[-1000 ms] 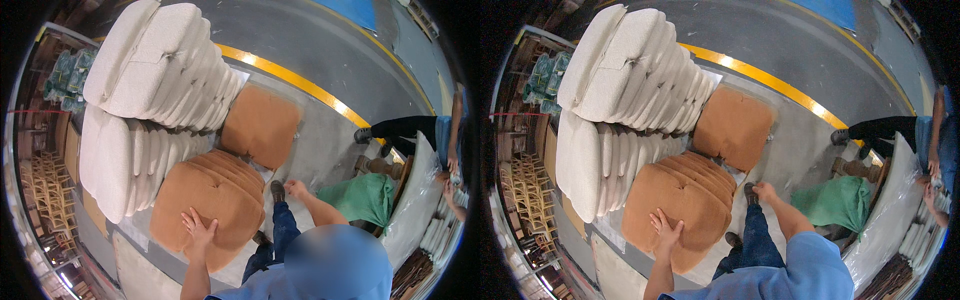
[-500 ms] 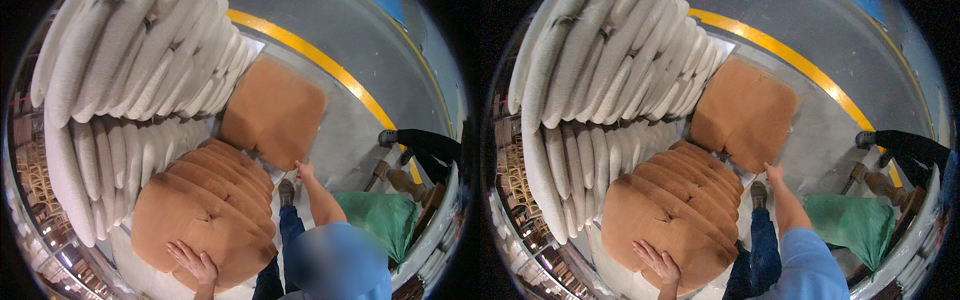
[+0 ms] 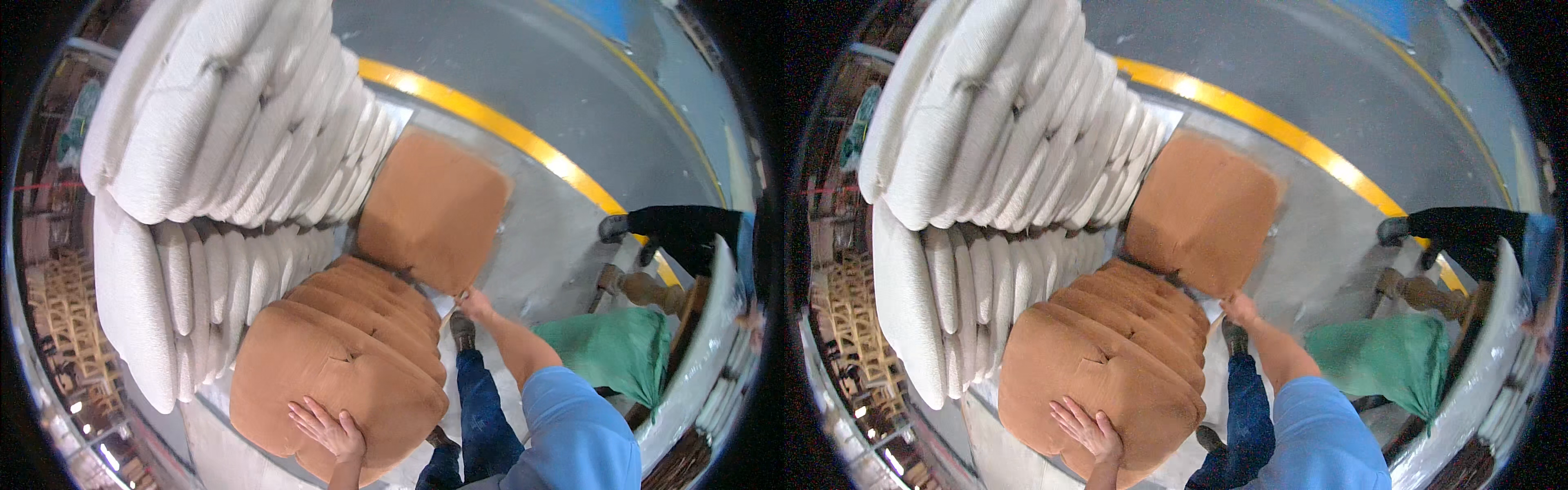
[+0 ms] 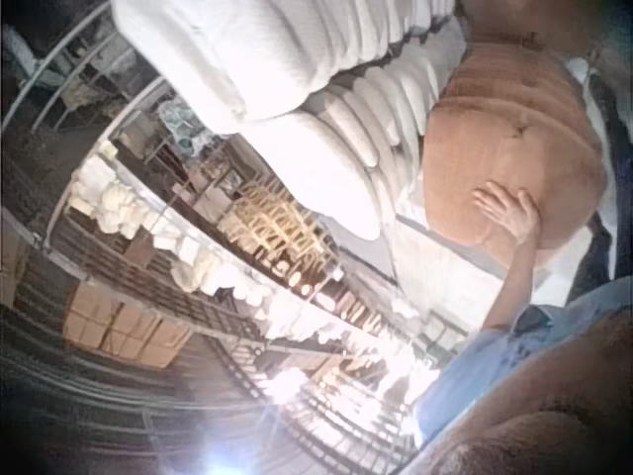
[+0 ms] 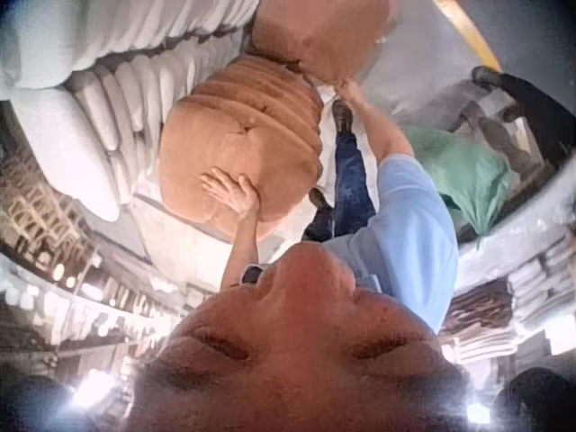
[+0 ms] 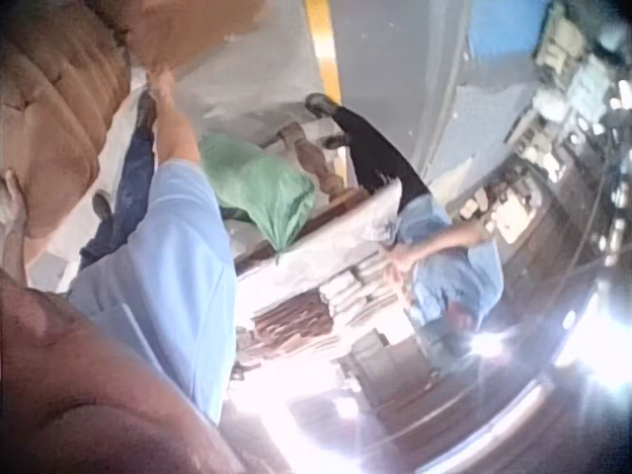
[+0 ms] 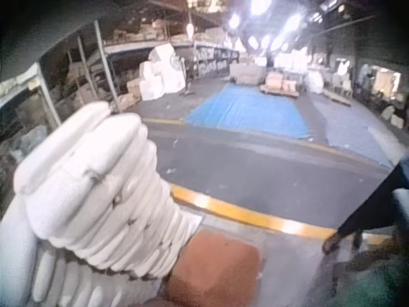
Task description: The person inserts white foam inserts into brown fabric covers, aligns edges, and tucks the foam to fit. The person then stacks the finished cushion covers on a nearby pile.
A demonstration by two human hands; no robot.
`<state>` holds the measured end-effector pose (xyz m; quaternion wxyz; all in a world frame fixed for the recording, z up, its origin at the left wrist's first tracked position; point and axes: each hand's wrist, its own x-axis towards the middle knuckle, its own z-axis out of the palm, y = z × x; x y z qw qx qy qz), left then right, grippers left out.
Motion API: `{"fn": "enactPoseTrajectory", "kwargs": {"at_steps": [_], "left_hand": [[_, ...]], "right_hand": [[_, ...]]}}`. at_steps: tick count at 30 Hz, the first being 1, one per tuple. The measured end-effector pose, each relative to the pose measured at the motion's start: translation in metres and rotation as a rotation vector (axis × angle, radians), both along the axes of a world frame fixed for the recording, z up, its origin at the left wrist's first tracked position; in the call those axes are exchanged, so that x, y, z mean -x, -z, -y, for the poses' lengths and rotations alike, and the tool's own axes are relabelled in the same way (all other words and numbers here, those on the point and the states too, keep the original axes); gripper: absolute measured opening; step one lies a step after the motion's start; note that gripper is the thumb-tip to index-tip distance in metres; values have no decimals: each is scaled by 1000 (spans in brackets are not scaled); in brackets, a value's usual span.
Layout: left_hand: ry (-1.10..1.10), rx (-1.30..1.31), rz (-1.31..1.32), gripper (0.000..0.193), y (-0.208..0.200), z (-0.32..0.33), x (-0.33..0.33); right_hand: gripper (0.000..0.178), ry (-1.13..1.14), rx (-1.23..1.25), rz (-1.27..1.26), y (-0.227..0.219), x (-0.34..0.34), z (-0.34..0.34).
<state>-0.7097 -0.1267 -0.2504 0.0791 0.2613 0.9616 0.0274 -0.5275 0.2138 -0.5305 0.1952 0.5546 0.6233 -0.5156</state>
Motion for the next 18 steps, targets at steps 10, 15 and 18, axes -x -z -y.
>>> {"fn": "enactPoseTrajectory", "kwargs": {"at_steps": [10, 15, 18], "left_hand": [[-106, -169, 229, 83, -52, 12, -6], [592, -1093, 896, 67, -218, -49, -25], [1190, -1400, 749, 62, -436, -49, -99]], "right_hand": [[59, 27, -138, 63, -206, -171, 200], [47, 299, -101, 95, -261, -298, 389], [49, 402, 205, 308, -290, -388, 533]]}}
